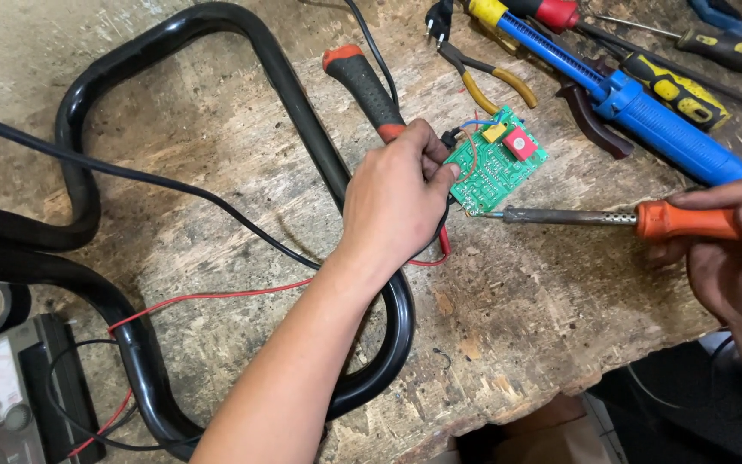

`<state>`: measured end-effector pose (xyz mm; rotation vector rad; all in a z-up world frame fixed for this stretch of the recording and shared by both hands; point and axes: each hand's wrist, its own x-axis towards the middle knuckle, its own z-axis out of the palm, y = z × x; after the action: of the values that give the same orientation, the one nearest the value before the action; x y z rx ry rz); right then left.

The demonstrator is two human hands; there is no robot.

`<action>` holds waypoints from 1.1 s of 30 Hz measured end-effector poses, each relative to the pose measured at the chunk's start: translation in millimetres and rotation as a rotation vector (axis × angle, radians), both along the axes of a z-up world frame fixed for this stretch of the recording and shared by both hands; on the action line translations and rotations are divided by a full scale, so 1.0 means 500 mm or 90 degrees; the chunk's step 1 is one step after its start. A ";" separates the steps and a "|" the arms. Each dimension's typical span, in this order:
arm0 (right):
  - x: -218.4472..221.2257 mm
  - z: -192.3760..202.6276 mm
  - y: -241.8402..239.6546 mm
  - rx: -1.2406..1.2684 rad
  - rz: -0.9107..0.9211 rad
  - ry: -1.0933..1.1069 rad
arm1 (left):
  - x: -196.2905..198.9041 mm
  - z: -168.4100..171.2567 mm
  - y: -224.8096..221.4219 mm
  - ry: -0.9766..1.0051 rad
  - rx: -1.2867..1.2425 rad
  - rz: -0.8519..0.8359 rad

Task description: Soldering and desoldering wires on a green circuit board at an electronics repair bench.

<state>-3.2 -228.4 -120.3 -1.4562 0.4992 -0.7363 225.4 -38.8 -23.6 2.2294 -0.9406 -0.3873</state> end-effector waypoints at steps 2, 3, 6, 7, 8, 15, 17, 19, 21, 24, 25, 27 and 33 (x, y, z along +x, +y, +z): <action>0.001 0.000 0.002 0.009 -0.012 -0.001 | 0.001 -0.003 -0.001 -0.004 0.002 0.002; 0.002 0.000 0.004 0.019 -0.023 -0.002 | 0.002 -0.004 0.000 -0.007 0.004 0.005; -0.005 -0.012 -0.006 0.012 -0.008 0.002 | 0.002 -0.003 -0.001 -0.010 0.014 0.005; -0.004 -0.011 -0.004 0.011 -0.008 0.000 | 0.002 -0.003 -0.001 -0.011 0.013 0.006; -0.004 -0.009 -0.003 0.004 -0.011 -0.003 | 0.002 -0.003 -0.001 -0.015 0.014 0.007; -0.007 -0.012 -0.006 -0.050 0.007 0.023 | 0.002 -0.011 -0.002 -0.039 0.010 0.011; 0.009 0.008 0.006 -0.041 0.006 0.010 | 0.002 -0.008 -0.002 -0.033 0.011 0.008; 0.011 0.011 0.004 -0.032 0.005 -0.003 | 0.001 -0.007 -0.001 -0.026 0.011 0.006; 0.003 -0.004 -0.014 -0.058 0.011 -0.034 | 0.001 -0.006 0.000 -0.023 0.005 0.003; -0.011 -0.029 -0.017 0.055 -0.029 -0.031 | 0.000 -0.005 0.000 -0.024 0.022 0.008; -0.008 -0.021 -0.011 0.055 -0.029 -0.030 | 0.000 -0.005 0.000 -0.023 0.023 0.007; -0.002 -0.003 -0.002 -0.041 0.000 -0.020 | 0.001 -0.005 0.000 -0.023 0.023 0.001; 0.000 0.000 0.003 0.008 -0.008 -0.019 | 0.003 -0.010 0.000 -0.031 0.021 0.006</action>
<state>-3.4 -226.7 -120.3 -1.4293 0.4900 -0.7630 226.8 -38.6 -28.8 2.2812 -0.9540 -0.3479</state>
